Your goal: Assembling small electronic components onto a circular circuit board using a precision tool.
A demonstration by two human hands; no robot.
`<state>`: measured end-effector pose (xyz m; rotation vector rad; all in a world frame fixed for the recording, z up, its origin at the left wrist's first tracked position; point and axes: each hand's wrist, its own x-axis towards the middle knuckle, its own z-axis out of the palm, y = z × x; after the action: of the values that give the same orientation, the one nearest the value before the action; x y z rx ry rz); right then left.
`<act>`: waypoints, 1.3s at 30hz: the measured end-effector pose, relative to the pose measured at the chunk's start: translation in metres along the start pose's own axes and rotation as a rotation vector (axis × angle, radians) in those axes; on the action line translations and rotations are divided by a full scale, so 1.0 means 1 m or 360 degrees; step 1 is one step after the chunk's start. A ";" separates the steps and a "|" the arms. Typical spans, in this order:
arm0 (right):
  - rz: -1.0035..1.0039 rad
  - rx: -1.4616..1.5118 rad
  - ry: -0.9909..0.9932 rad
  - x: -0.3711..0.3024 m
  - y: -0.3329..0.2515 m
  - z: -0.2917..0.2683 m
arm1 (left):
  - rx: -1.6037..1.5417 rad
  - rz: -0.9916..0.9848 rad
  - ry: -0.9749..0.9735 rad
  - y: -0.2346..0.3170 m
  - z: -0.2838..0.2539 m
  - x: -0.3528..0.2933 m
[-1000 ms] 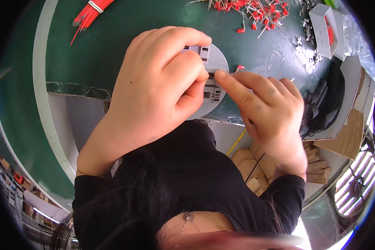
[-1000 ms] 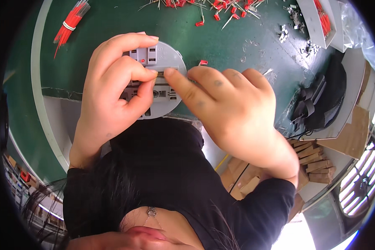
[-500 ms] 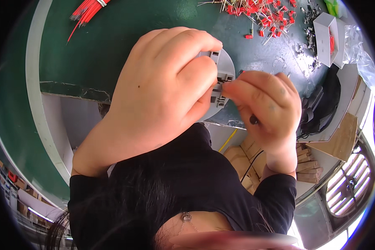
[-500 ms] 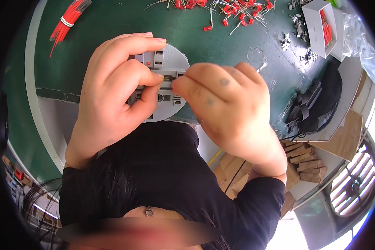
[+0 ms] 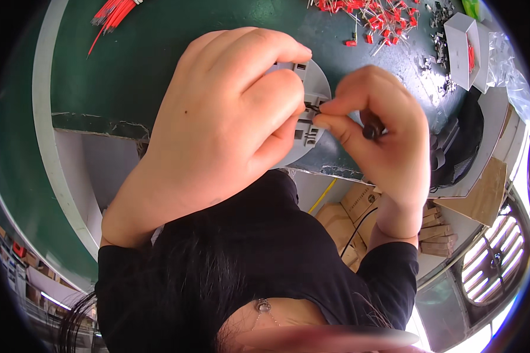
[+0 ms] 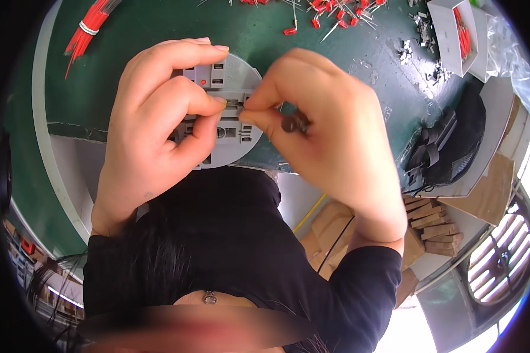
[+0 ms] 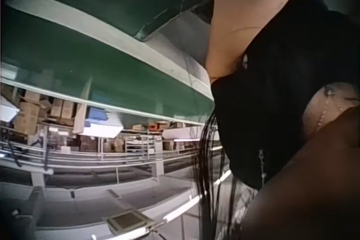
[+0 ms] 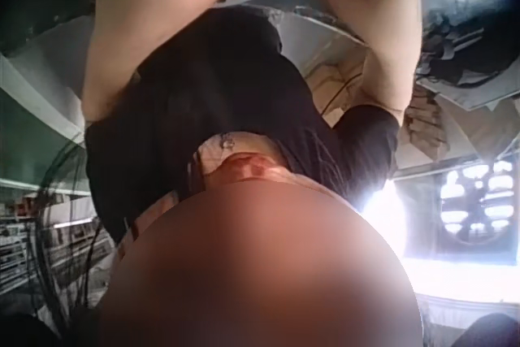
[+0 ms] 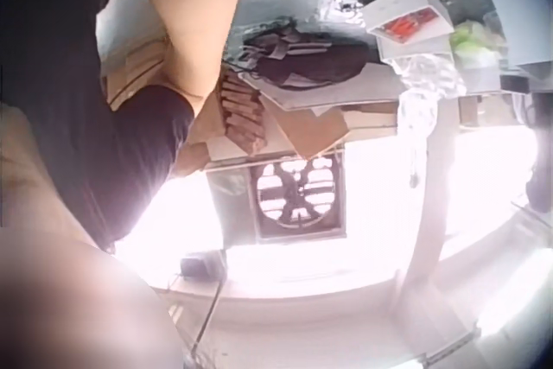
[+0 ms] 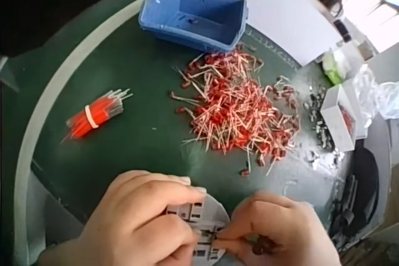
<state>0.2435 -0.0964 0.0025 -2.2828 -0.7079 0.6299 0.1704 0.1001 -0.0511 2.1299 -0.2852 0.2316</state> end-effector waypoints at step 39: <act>-0.0848 0.1434 0.0342 -0.006 -0.018 0.017 | 0.0456 -0.0026 -0.0390 0.021 -0.011 -0.022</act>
<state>0.2236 -0.0816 0.0053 -1.2375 -0.6942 0.3295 0.1425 0.1008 -0.0350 2.4474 -0.3964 -0.0005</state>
